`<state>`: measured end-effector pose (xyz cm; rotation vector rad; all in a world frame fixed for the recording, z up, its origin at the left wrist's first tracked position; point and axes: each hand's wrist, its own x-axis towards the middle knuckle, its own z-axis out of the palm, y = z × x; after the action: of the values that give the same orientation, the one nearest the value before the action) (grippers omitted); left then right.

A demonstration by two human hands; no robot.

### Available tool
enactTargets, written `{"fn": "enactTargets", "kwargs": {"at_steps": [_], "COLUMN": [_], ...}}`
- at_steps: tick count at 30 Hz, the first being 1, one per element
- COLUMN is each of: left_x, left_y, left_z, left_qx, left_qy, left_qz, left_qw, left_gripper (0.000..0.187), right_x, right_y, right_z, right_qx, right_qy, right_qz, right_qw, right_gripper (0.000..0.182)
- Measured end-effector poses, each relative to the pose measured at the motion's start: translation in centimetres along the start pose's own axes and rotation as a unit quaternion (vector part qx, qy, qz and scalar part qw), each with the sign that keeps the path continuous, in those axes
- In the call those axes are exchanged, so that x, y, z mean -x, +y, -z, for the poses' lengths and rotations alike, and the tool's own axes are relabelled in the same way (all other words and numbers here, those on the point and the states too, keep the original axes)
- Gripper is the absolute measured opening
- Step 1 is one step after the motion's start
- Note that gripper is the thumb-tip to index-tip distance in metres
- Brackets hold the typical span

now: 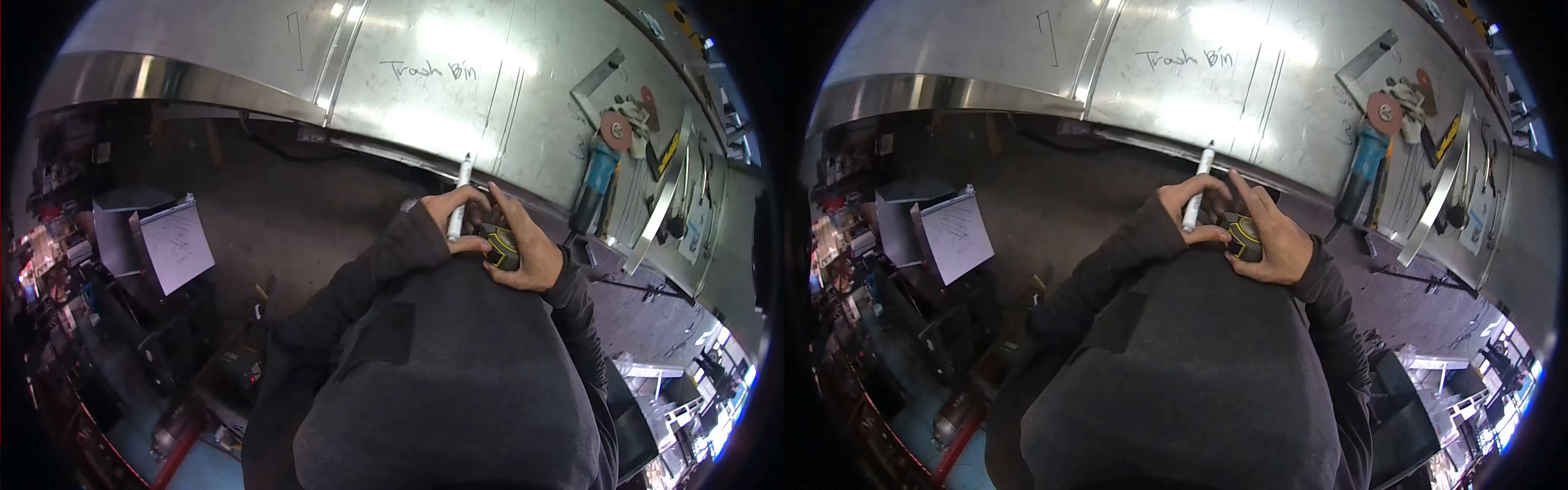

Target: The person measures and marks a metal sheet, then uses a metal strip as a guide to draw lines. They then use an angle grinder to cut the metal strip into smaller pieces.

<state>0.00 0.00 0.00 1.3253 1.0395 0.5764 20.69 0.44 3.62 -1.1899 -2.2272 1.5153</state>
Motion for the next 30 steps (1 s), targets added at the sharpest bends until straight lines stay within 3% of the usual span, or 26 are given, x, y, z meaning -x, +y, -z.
{"fn": "enactTargets", "kwargs": {"at_steps": [2, 3, 5, 7, 8, 9, 11, 12, 14, 15, 17, 21, 22, 27, 29, 30], "left_x": [-1.1, 1.4, 1.5, 1.7, 1.6, 1.6, 1.1, 1.2, 1.4, 1.4, 0.8, -1.9, -2.7, -6.5, -7.4, -7.7], "left_y": [0.4, -1.0, -1.8, -2.5, -3.3, -3.9, -8.0, -9.6, -11.8, -12.5, -13.1, -13.1, -13.3, -15.3, -16.3, -16.8], "left_z": [0.0, 2.5, 3.6, 7.0, 8.8, 10.7, 14.9, 15.4, 15.7, 14.9, 12.0, 8.2, 7.9, 8.4, 9.3, 9.8], "left_qx": [0.022, -0.015, -0.050, -0.132, -0.211, -0.269, -0.410, -0.410, -0.522, -0.522, -0.517, -0.499, -0.511, -0.582, -0.561, -0.564], "left_qy": [-0.030, -0.033, -0.073, -0.014, 0.060, 0.110, 0.202, 0.200, 0.258, 0.258, 0.231, 0.218, 0.222, 0.208, 0.216, 0.191], "left_qz": [-0.108, -0.096, -0.119, -0.127, -0.166, -0.099, -0.173, -0.172, -0.261, -0.267, -0.381, -0.373, -0.335, -0.212, -0.242, -0.207], "left_qw": [0.993, 0.995, 0.989, 0.983, 0.961, 0.952, 0.872, 0.873, 0.770, 0.768, 0.731, 0.751, 0.760, 0.757, 0.761, 0.777], "left_gripper": [0.042, 0.042, 0.039, 0.036, 0.037, 0.037, 0.033, 0.033, 0.030, 0.030, 0.030, 0.028, 0.029, 0.033, 0.039, 0.041], "right_x": [1.0, 0.1, 2.0, 4.2, 5.2, 6.5, 8.4, 8.6, 7.2, 6.5, 4.0, -0.8, -1.5, -3.0, -3.3, -3.3], "right_y": [-0.3, -0.6, -1.1, 0.9, 2.5, 4.6, 9.5, 10.8, 12.3, 13.2, 14.7, 14.2, 14.4, 15.8, 17.0, 17.4], "right_z": [0.0, -3.8, -3.5, -3.0, -2.6, -2.1, -1.0, -0.6, -0.6, -0.4, -0.4, 0.0, 0.2, 0.4, 0.0, -0.2], "right_qx": [0.004, -0.020, 0.025, 0.094, 0.115, 0.143, 0.158, 0.177, 0.181, 0.186, 0.216, 0.203, 0.205, 0.246, 0.280, 0.278], "right_qy": [0.030, 0.047, 0.047, 0.091, 0.114, 0.117, 0.135, 0.136, 0.128, 0.119, 0.110, 0.089, 0.088, 0.096, 0.114, 0.122], "right_qz": [0.013, 0.038, -0.024, -0.044, -0.049, -0.070, -0.086, -0.090, -0.087, -0.086, -0.084, -0.072, -0.070, -0.057, -0.054, -0.065], "right_qw": [0.999, 0.998, 0.998, 0.990, 0.986, 0.980, 0.974, 0.971, 0.971, 0.972, 0.967, 0.972, 0.972, 0.963, 0.952, 0.951], "right_gripper": [0.095, 0.095, 0.092, 0.083, 0.078, 0.071, 0.065, 0.061, 0.057, 0.054, 0.051, 0.047, 0.047, 0.048, 0.050, 0.050]}}
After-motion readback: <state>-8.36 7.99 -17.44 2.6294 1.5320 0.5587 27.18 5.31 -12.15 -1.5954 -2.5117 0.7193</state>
